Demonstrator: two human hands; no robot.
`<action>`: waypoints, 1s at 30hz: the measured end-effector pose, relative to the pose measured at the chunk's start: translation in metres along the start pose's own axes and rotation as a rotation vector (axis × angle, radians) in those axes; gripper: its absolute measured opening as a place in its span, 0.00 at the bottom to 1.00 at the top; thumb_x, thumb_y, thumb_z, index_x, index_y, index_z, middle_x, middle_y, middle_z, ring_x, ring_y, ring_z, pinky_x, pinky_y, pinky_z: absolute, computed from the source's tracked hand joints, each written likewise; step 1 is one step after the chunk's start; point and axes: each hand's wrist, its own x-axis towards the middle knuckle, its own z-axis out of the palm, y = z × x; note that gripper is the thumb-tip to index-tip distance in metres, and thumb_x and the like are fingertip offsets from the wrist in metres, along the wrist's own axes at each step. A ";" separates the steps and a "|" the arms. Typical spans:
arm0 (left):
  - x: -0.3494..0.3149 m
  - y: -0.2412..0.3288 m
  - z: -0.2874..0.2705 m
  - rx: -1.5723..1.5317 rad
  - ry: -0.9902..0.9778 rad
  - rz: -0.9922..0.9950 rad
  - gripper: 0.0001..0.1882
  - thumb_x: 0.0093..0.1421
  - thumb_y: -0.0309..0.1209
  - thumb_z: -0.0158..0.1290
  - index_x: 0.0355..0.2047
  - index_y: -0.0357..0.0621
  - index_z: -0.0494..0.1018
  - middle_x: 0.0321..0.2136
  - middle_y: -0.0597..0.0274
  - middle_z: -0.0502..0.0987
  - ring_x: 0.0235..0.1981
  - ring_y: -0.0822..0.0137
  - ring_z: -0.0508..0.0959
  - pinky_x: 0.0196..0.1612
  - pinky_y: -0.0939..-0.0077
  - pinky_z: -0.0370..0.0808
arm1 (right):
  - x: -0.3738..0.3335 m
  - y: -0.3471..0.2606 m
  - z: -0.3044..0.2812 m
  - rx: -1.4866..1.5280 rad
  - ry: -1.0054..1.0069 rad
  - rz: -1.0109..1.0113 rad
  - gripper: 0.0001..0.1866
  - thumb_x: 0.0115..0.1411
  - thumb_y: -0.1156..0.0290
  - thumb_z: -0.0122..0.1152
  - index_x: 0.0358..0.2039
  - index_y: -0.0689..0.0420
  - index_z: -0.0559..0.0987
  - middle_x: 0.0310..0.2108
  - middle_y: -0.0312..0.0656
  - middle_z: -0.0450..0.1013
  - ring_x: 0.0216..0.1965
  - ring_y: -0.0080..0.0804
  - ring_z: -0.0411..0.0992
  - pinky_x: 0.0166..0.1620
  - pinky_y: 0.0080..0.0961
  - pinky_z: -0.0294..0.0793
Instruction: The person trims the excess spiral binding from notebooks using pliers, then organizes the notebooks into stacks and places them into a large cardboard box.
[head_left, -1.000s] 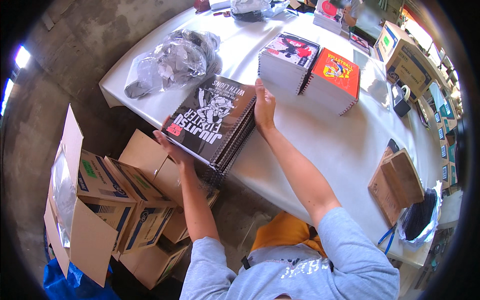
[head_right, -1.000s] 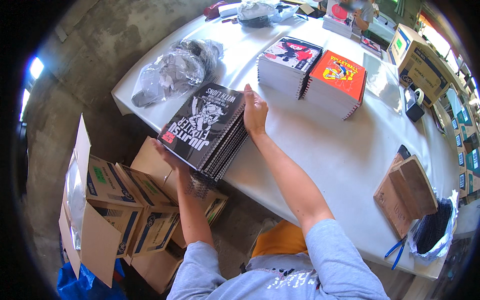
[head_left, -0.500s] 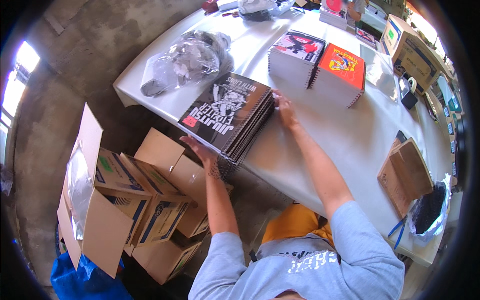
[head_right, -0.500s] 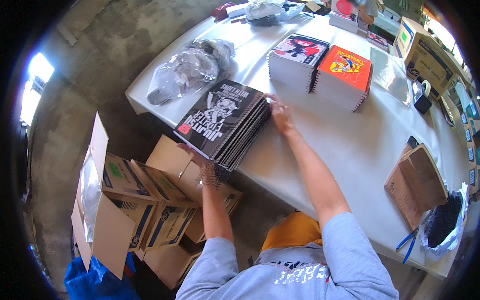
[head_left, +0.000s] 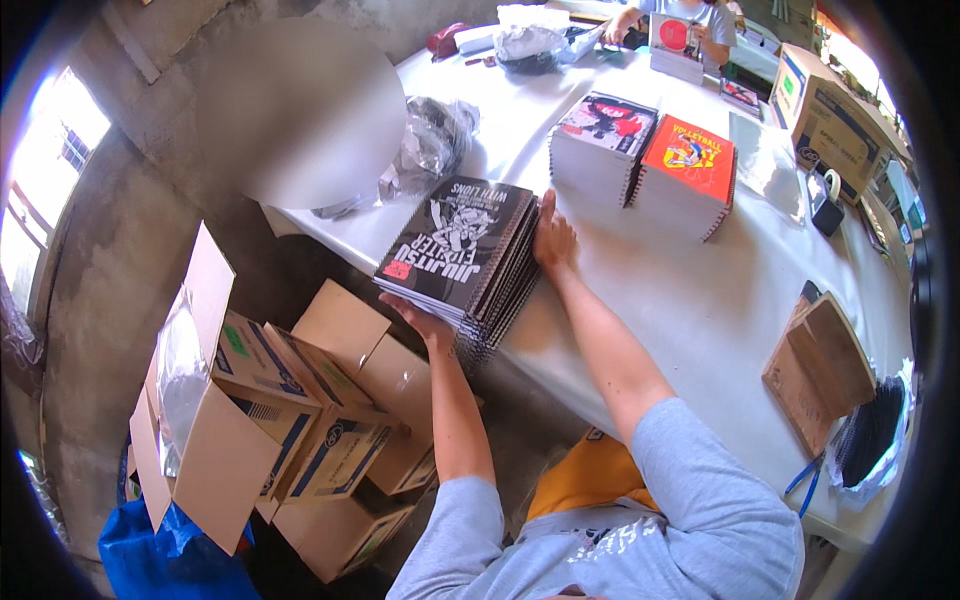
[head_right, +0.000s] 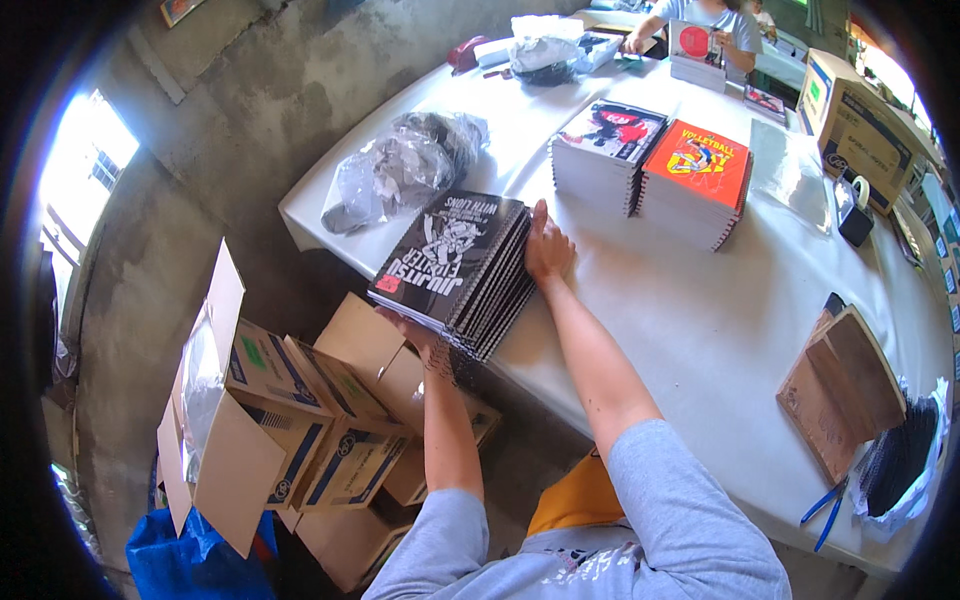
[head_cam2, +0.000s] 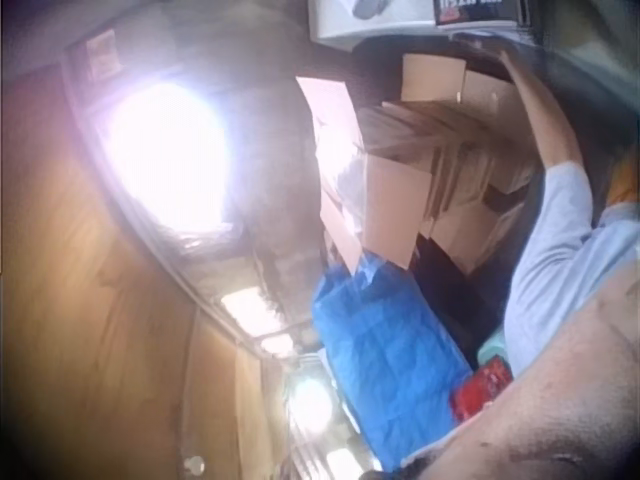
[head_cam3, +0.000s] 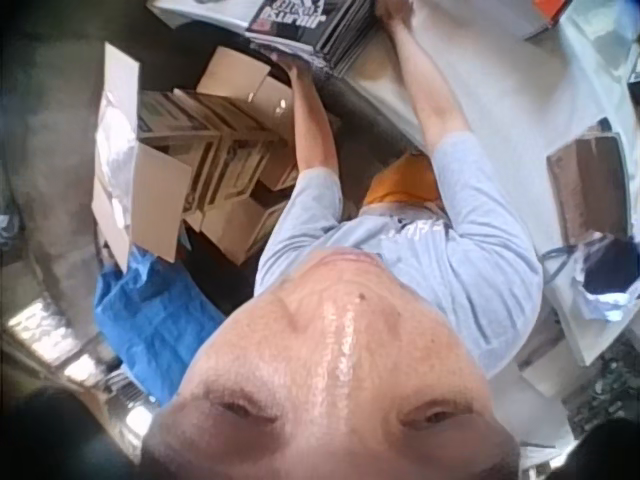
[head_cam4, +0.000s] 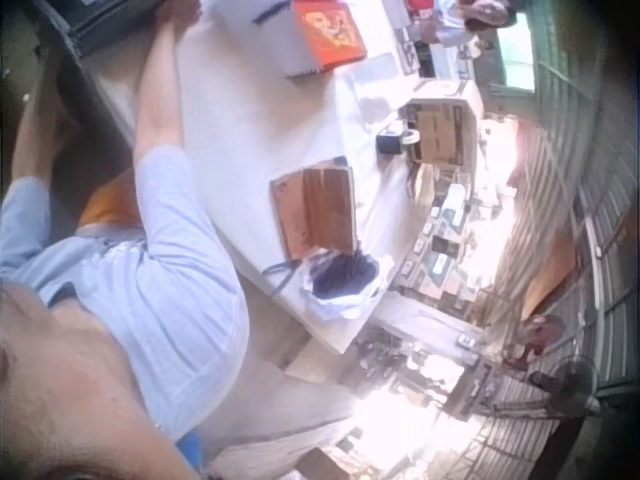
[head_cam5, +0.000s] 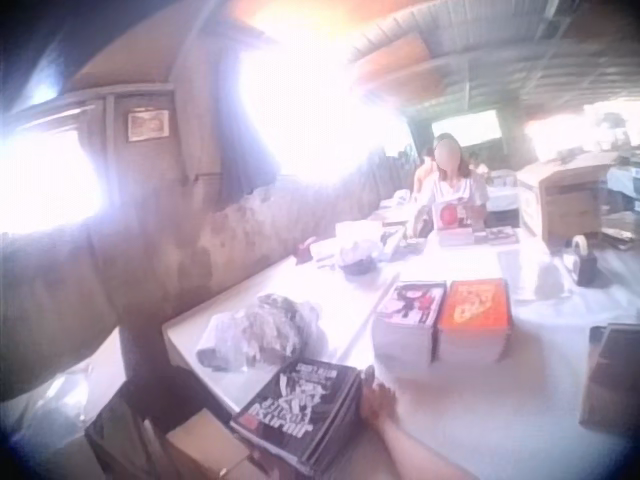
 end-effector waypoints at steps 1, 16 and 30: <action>0.000 0.001 0.002 -0.002 0.061 -0.035 0.38 0.62 0.61 0.26 0.60 0.45 0.54 0.58 0.61 0.60 0.57 0.62 0.62 0.61 0.64 0.55 | -0.002 -0.001 0.000 -0.045 0.033 0.007 0.46 0.58 0.34 0.14 0.51 0.57 0.71 0.48 0.59 0.68 0.54 0.57 0.61 0.59 0.44 0.54; -0.044 -0.009 -0.003 -0.028 -0.108 -0.086 0.37 0.64 0.58 0.22 0.61 0.42 0.51 0.58 0.54 0.59 0.57 0.57 0.63 0.60 0.62 0.58 | -0.054 0.044 -0.062 -0.141 0.131 0.022 0.44 0.62 0.39 0.15 0.39 0.60 0.78 0.33 0.61 0.73 0.42 0.61 0.69 0.52 0.47 0.61; -0.126 0.029 0.061 -0.059 -0.352 -0.548 0.45 0.57 0.67 0.23 0.60 0.41 0.53 0.56 0.53 0.62 0.55 0.55 0.65 0.59 0.56 0.60 | -0.192 0.072 -0.143 0.062 0.644 -0.536 0.27 0.62 0.45 0.32 0.56 0.42 0.65 0.63 0.48 0.50 0.61 0.46 0.53 0.49 0.59 0.49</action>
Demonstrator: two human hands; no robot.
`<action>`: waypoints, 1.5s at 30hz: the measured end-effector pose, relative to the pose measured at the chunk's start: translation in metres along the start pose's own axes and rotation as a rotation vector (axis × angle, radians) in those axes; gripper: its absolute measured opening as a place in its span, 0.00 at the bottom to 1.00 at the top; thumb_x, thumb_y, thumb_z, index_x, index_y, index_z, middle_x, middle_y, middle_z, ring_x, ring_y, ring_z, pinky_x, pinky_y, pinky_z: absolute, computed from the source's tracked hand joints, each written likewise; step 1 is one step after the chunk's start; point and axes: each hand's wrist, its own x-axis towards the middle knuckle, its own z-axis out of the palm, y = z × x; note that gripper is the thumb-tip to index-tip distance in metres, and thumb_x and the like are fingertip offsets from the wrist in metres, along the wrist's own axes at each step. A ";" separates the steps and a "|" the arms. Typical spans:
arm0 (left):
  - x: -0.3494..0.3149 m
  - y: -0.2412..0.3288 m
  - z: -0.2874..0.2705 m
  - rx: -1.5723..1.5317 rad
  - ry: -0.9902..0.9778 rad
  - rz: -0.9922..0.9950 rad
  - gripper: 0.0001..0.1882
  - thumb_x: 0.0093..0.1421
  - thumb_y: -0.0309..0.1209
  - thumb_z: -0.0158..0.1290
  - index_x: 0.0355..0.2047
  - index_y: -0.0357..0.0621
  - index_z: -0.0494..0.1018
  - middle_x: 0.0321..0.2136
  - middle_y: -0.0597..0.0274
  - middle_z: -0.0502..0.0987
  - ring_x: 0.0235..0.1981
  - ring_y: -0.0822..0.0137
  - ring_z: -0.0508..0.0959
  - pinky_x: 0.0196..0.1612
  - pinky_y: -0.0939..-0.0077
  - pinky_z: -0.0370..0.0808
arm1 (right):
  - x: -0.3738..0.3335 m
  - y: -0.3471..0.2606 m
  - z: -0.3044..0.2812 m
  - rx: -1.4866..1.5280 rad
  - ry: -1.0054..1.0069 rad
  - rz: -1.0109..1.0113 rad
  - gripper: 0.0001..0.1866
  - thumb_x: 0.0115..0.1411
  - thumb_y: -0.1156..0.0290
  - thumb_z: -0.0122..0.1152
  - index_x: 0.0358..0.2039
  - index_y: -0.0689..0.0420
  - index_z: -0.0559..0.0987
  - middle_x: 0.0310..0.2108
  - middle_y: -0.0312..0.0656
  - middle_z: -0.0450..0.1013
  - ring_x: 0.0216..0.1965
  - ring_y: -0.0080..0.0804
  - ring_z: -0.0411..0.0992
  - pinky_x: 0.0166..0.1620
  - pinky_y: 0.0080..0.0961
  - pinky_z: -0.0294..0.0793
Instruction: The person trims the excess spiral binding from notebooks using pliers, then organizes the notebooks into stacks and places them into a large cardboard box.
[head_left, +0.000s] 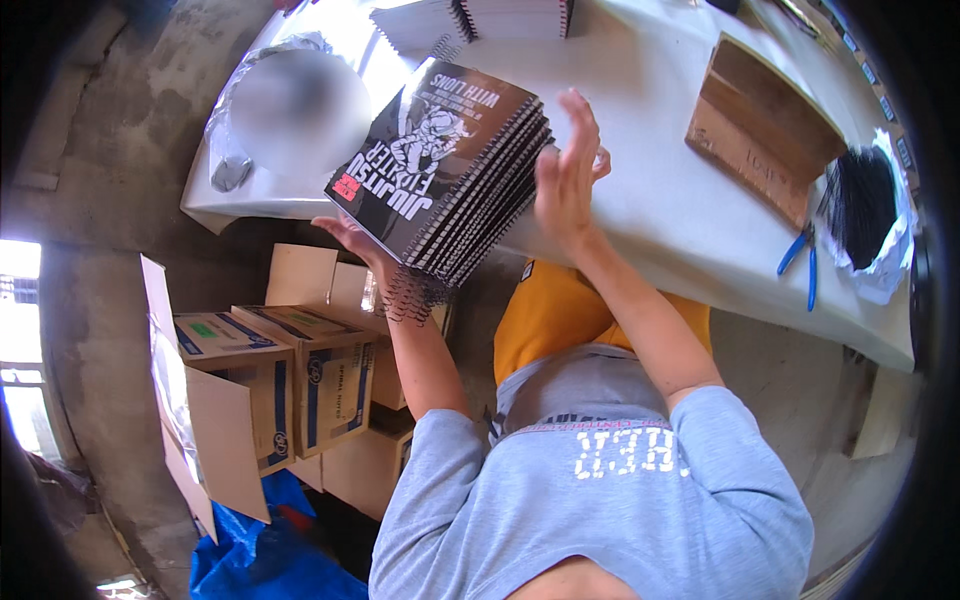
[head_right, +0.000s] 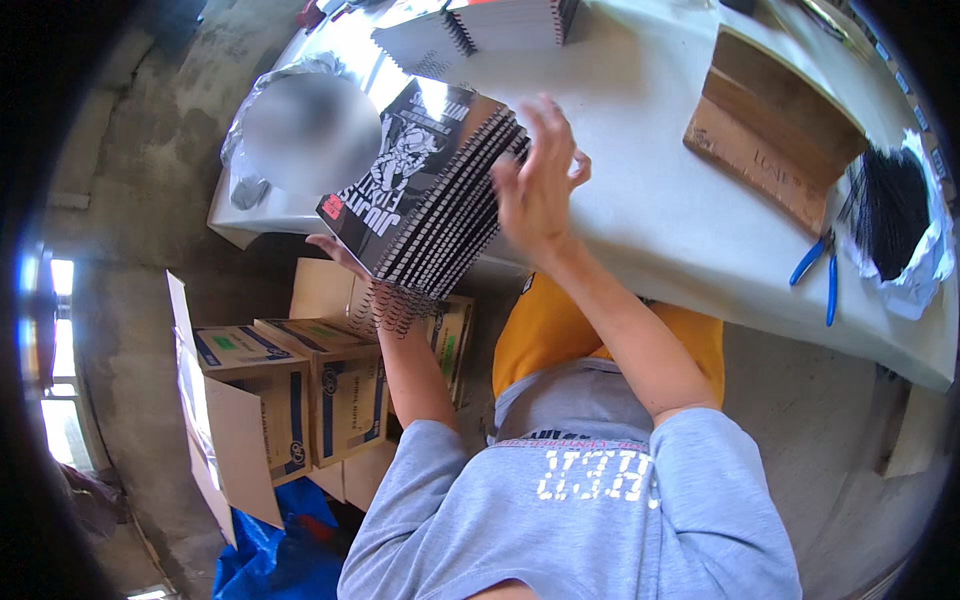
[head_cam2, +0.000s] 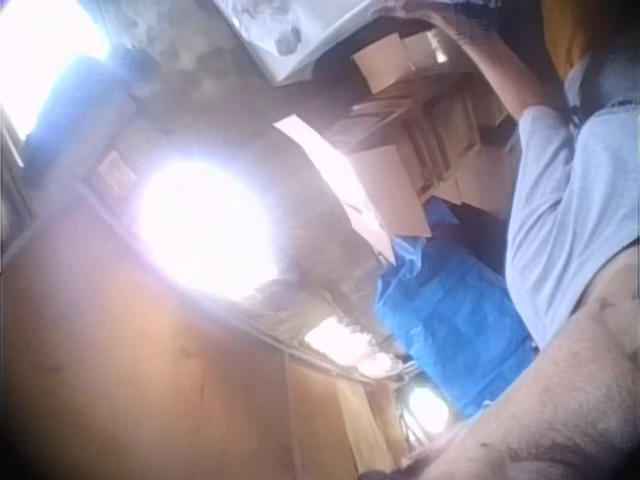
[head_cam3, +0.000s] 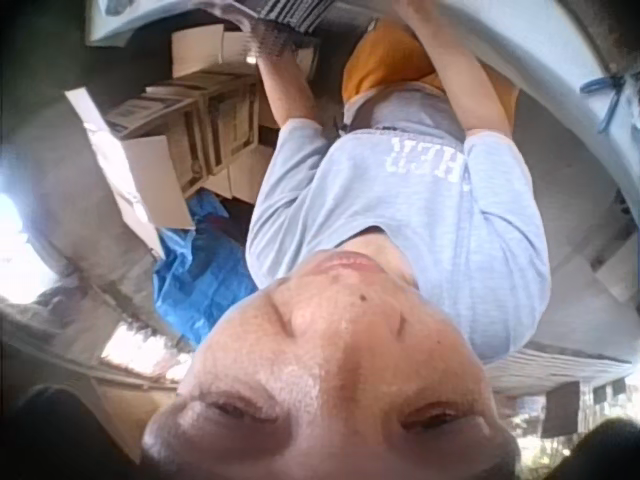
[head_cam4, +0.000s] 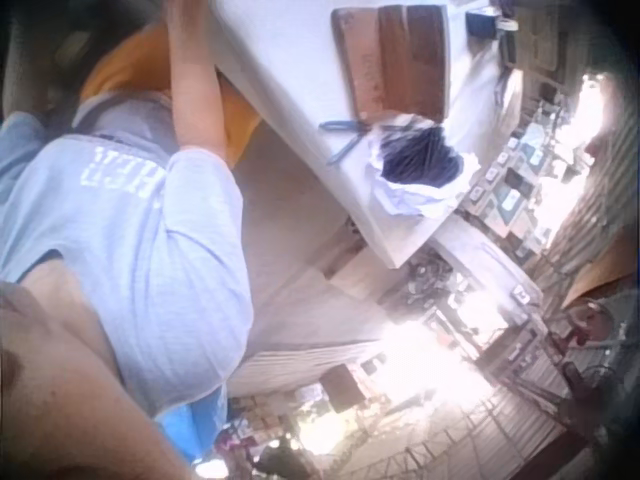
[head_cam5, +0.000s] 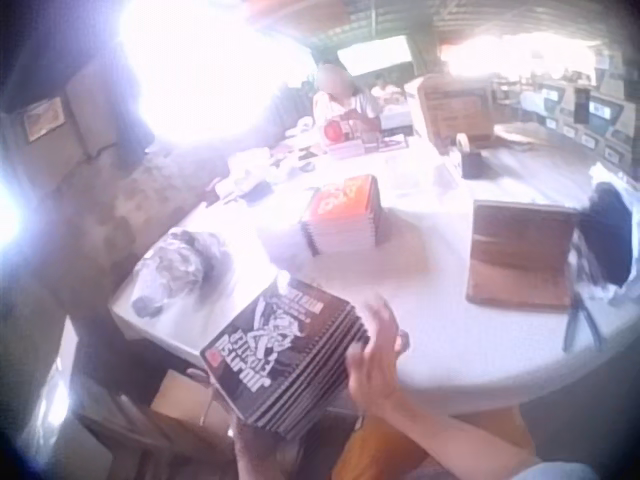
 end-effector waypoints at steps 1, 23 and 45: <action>0.002 0.011 0.000 0.003 -0.026 0.007 0.46 0.57 0.67 0.23 0.60 0.41 0.54 0.55 0.53 0.63 0.55 0.55 0.65 0.59 0.56 0.60 | -0.011 -0.020 -0.005 -0.040 -0.162 -0.129 0.27 0.61 0.44 0.33 0.58 0.39 0.64 0.64 0.43 0.51 0.62 0.42 0.52 0.51 0.60 0.46; 0.017 0.024 -0.038 0.815 0.198 0.192 0.41 0.63 0.58 0.31 0.65 0.41 0.38 0.60 0.52 0.55 0.59 0.58 0.59 0.63 0.63 0.52 | -0.068 -0.021 0.033 -0.190 -0.598 -0.667 0.38 0.56 0.36 0.39 0.63 0.40 0.55 0.65 0.24 0.49 0.65 0.16 0.46 0.61 0.59 0.20; -0.150 0.009 -0.046 0.509 0.229 -0.317 0.25 0.57 0.42 0.50 0.52 0.42 0.63 0.47 0.58 0.69 0.48 0.62 0.70 0.46 0.71 0.70 | 0.009 0.015 -0.307 -1.259 -0.287 0.565 0.34 0.55 0.40 0.50 0.59 0.40 0.60 0.58 0.42 0.57 0.60 0.42 0.54 0.54 0.60 0.51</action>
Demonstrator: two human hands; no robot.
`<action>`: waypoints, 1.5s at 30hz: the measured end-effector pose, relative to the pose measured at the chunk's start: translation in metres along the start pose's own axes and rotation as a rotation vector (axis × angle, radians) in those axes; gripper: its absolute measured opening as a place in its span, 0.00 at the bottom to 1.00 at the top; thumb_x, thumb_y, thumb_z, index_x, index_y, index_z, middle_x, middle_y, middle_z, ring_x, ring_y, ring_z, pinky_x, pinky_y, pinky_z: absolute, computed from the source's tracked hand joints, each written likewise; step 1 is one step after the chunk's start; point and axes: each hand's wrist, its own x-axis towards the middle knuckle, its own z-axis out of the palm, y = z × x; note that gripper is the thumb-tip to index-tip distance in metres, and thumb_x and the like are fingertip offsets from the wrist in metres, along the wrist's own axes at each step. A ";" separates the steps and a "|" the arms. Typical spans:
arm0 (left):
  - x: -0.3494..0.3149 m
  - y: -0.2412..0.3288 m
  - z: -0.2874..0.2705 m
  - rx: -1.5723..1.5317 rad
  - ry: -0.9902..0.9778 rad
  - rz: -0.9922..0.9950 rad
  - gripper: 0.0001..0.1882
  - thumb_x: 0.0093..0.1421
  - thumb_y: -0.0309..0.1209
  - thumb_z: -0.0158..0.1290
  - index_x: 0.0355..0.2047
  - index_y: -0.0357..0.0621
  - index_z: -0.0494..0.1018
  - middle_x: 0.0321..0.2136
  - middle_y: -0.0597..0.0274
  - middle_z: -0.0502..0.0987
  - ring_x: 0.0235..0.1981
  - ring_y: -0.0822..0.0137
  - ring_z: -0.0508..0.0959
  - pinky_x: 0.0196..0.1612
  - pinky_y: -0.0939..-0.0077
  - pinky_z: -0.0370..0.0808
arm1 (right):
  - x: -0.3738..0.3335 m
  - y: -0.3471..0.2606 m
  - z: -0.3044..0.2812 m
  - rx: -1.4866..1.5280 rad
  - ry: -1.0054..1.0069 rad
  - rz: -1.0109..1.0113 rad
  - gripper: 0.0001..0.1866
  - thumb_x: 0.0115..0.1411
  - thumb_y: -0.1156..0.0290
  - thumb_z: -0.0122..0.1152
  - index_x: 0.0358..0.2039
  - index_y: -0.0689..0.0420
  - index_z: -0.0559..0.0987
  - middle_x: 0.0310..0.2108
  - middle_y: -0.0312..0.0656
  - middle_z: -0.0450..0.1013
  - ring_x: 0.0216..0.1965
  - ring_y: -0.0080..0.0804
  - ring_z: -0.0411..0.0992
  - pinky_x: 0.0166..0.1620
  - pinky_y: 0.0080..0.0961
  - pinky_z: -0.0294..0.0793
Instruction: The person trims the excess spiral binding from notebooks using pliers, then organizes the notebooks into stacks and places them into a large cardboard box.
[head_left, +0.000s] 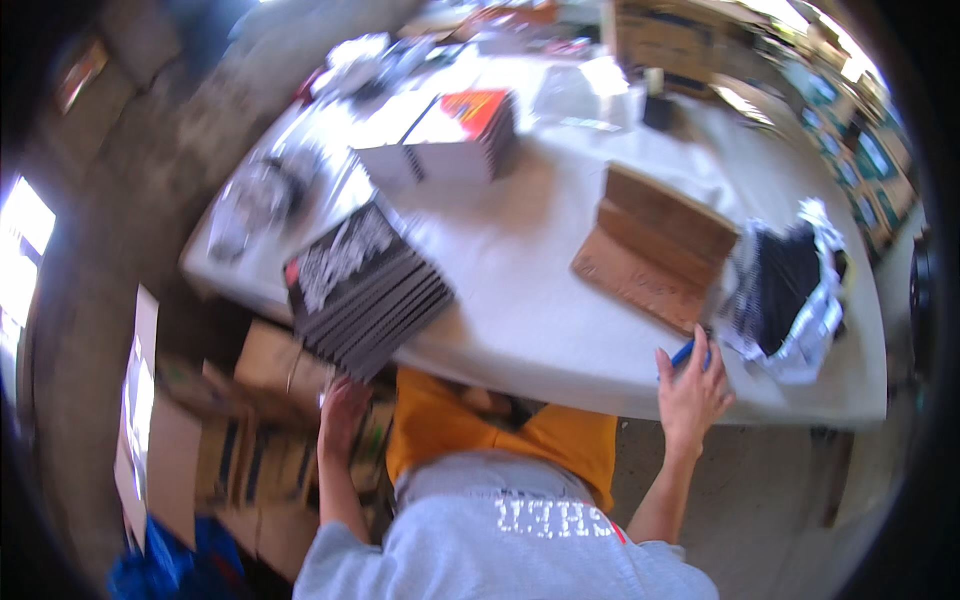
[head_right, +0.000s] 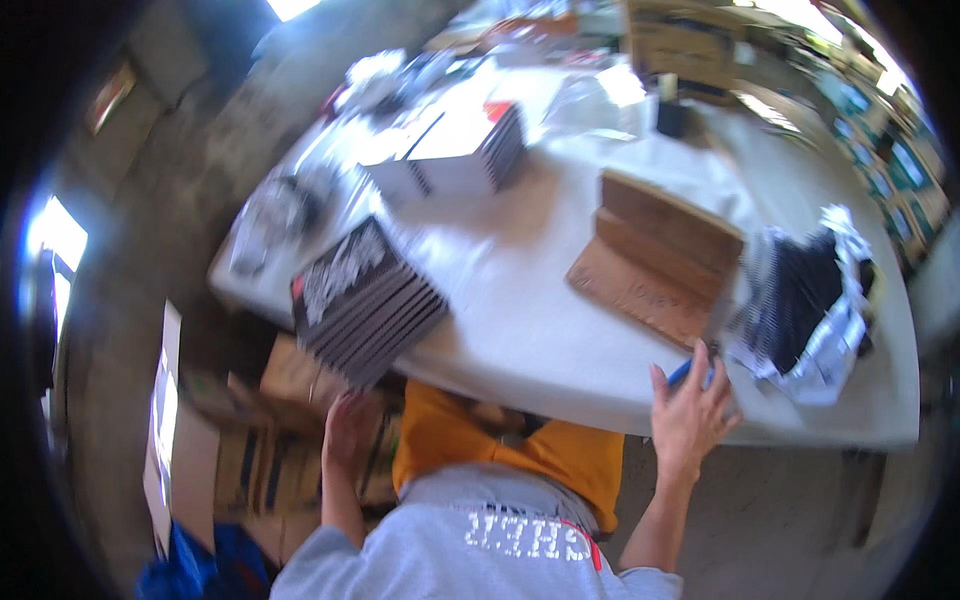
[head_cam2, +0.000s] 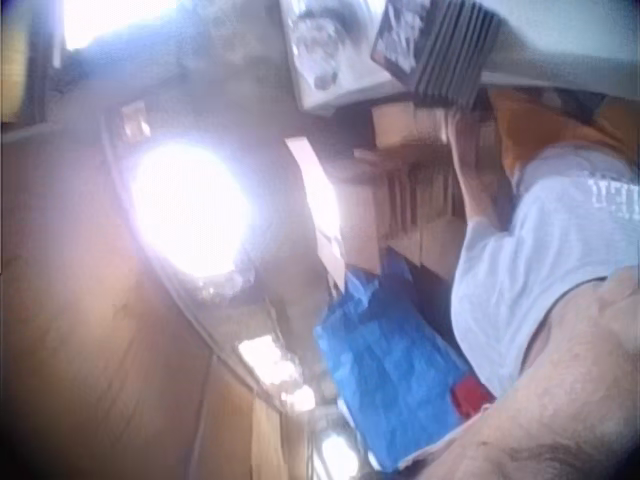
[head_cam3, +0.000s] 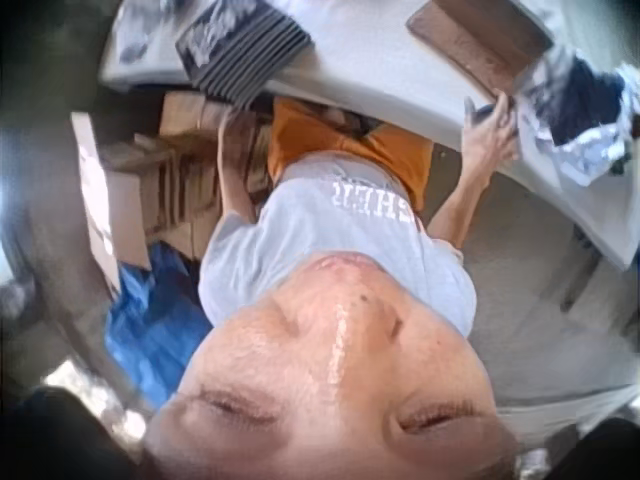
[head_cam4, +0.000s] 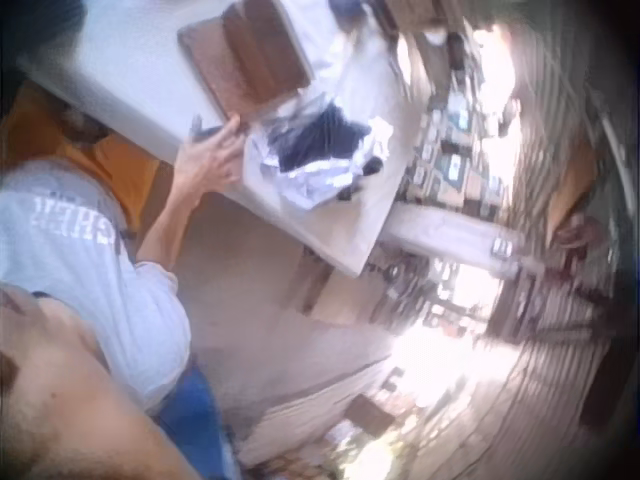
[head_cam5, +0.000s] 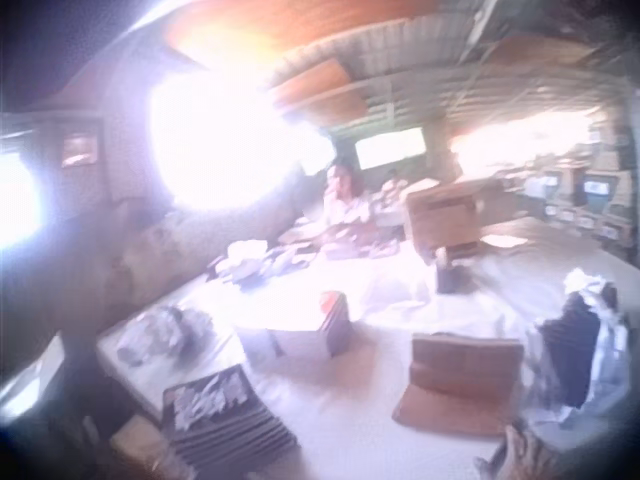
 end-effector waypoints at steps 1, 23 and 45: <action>-0.005 0.001 0.001 0.159 -0.090 0.047 0.26 0.56 0.38 0.51 0.54 0.43 0.62 0.48 0.60 0.69 0.49 0.63 0.70 0.47 0.70 0.70 | -0.001 0.016 0.017 -0.143 0.080 -0.027 0.35 0.53 0.36 0.47 0.59 0.36 0.59 0.59 0.41 0.56 0.60 0.42 0.53 0.54 0.57 0.52; 0.012 -0.012 0.074 0.075 0.346 0.426 0.17 0.47 0.25 0.63 0.36 0.42 0.69 0.29 0.64 0.76 0.30 0.73 0.77 0.33 0.82 0.73 | -0.083 -0.040 0.081 0.589 -1.054 -1.075 0.30 0.40 0.83 0.49 0.50 0.59 0.67 0.49 0.50 0.65 0.52 0.48 0.62 0.56 0.37 0.58; -0.006 -0.018 0.070 -0.005 0.241 0.345 0.12 0.61 0.30 0.50 0.41 0.34 0.70 0.34 0.59 0.76 0.34 0.67 0.79 0.39 0.76 0.76 | -0.105 -0.140 0.070 0.517 -1.137 -0.598 0.26 0.50 0.71 0.57 0.52 0.53 0.67 0.45 0.54 0.67 0.45 0.53 0.67 0.49 0.41 0.65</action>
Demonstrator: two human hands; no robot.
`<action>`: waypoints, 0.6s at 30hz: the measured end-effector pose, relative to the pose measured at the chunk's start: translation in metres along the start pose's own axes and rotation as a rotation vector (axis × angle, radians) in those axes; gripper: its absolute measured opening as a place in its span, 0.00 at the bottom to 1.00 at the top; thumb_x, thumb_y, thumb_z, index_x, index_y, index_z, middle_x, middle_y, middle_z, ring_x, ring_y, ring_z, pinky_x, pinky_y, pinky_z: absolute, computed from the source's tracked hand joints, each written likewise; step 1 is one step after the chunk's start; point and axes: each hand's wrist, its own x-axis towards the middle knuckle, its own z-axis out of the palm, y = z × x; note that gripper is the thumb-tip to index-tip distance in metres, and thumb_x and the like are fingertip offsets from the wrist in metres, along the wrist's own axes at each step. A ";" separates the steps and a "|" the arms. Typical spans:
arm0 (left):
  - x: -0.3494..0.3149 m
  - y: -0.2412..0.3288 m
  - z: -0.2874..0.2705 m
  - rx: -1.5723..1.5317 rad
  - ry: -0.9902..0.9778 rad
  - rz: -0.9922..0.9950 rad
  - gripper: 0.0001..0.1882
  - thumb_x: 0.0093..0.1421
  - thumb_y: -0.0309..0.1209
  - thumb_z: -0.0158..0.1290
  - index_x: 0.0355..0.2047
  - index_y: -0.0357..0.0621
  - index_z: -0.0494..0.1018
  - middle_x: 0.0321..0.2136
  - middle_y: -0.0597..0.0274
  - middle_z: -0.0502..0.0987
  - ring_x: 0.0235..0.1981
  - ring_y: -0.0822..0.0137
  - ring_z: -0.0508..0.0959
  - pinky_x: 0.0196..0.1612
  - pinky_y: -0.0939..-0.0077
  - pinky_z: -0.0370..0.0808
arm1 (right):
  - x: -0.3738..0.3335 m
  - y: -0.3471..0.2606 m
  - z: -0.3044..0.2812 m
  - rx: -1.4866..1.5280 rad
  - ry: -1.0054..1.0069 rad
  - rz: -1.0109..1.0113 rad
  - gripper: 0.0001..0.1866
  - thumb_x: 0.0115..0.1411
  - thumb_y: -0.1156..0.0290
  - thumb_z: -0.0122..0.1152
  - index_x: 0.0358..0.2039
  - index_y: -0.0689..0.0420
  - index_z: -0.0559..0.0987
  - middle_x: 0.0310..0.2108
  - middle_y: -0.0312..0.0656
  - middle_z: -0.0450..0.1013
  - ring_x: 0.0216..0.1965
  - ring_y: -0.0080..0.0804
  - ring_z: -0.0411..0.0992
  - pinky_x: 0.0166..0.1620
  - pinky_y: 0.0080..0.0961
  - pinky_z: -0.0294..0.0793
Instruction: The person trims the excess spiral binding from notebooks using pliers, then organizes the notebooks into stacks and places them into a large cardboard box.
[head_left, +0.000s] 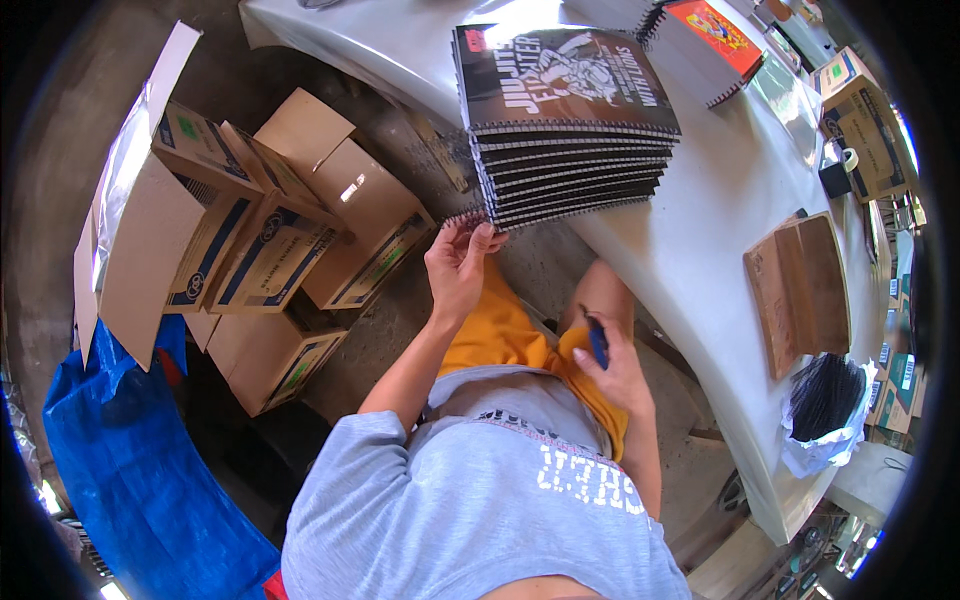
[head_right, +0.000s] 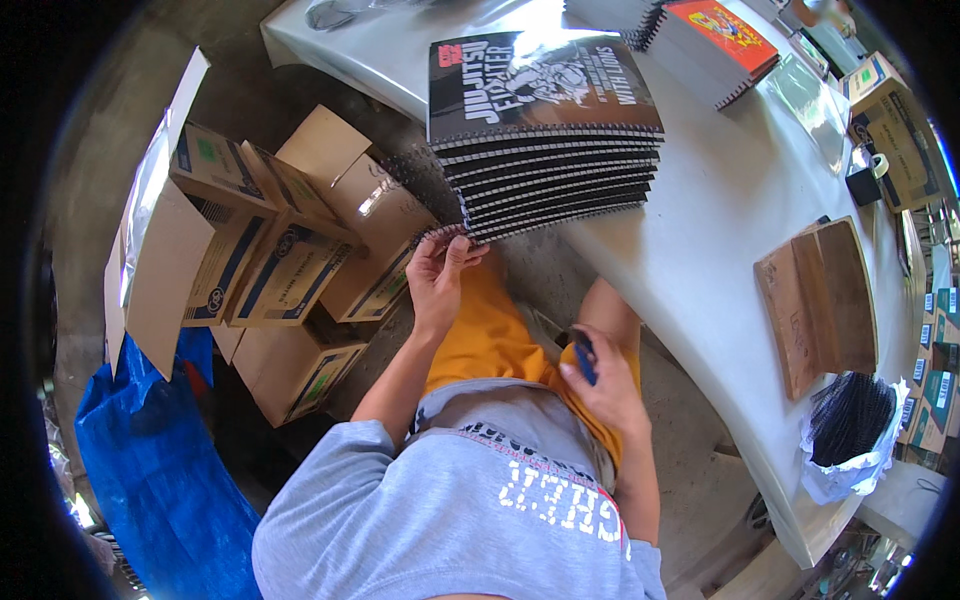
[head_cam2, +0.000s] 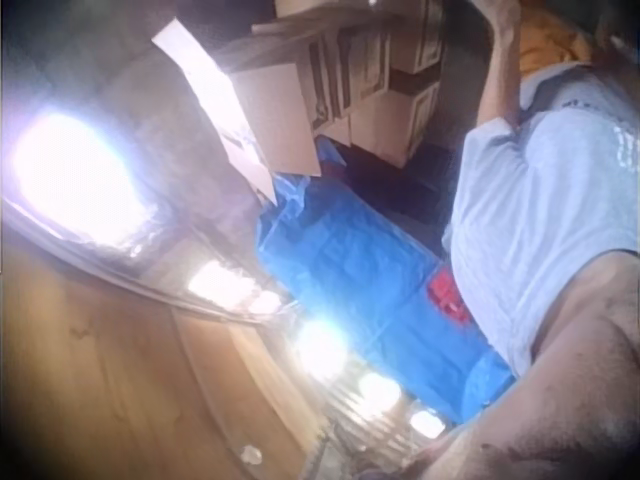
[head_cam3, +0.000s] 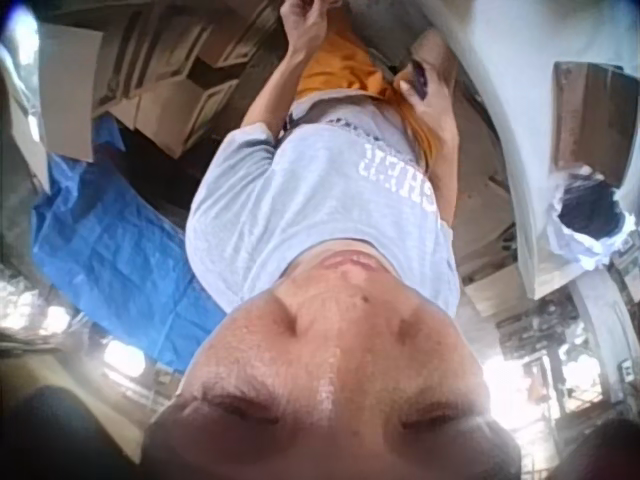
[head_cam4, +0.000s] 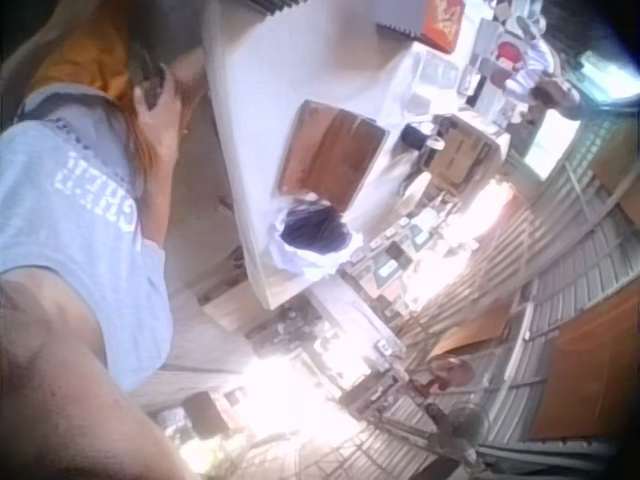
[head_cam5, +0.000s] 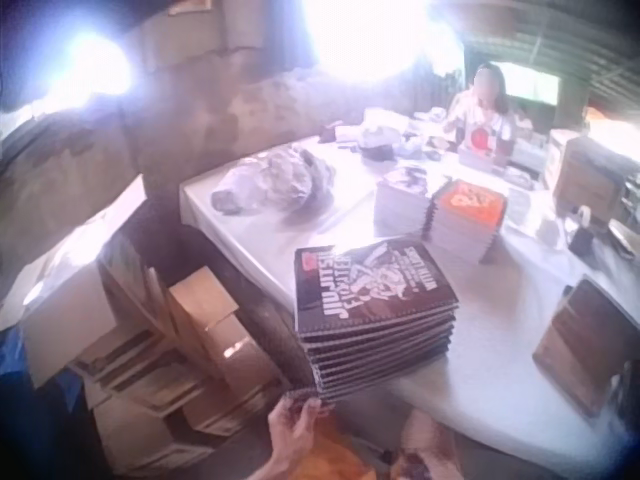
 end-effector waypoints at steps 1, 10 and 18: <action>-0.001 -0.001 0.002 -0.076 0.044 0.033 0.10 0.61 0.29 0.50 0.39 0.34 0.70 0.33 0.60 0.76 0.33 0.69 0.78 0.39 0.77 0.75 | -0.002 -0.005 0.007 -0.033 0.079 -0.171 0.27 0.49 0.70 0.59 0.52 0.51 0.68 0.42 0.51 0.67 0.44 0.50 0.67 0.49 0.41 0.64; -0.008 0.006 0.008 -0.041 0.136 -0.034 0.09 0.60 0.28 0.52 0.37 0.34 0.71 0.32 0.61 0.76 0.33 0.72 0.77 0.36 0.80 0.75 | 0.032 -0.063 0.027 -0.568 0.577 -0.573 0.30 0.42 0.70 0.63 0.51 0.44 0.71 0.39 0.42 0.64 0.43 0.42 0.64 0.48 0.40 0.60; -0.002 0.011 0.001 -0.012 0.072 0.002 0.10 0.59 0.29 0.53 0.37 0.34 0.70 0.33 0.58 0.76 0.33 0.66 0.78 0.39 0.75 0.77 | 0.050 -0.068 0.042 -0.549 0.635 -0.528 0.30 0.42 0.69 0.64 0.49 0.42 0.72 0.39 0.41 0.65 0.42 0.41 0.65 0.46 0.38 0.62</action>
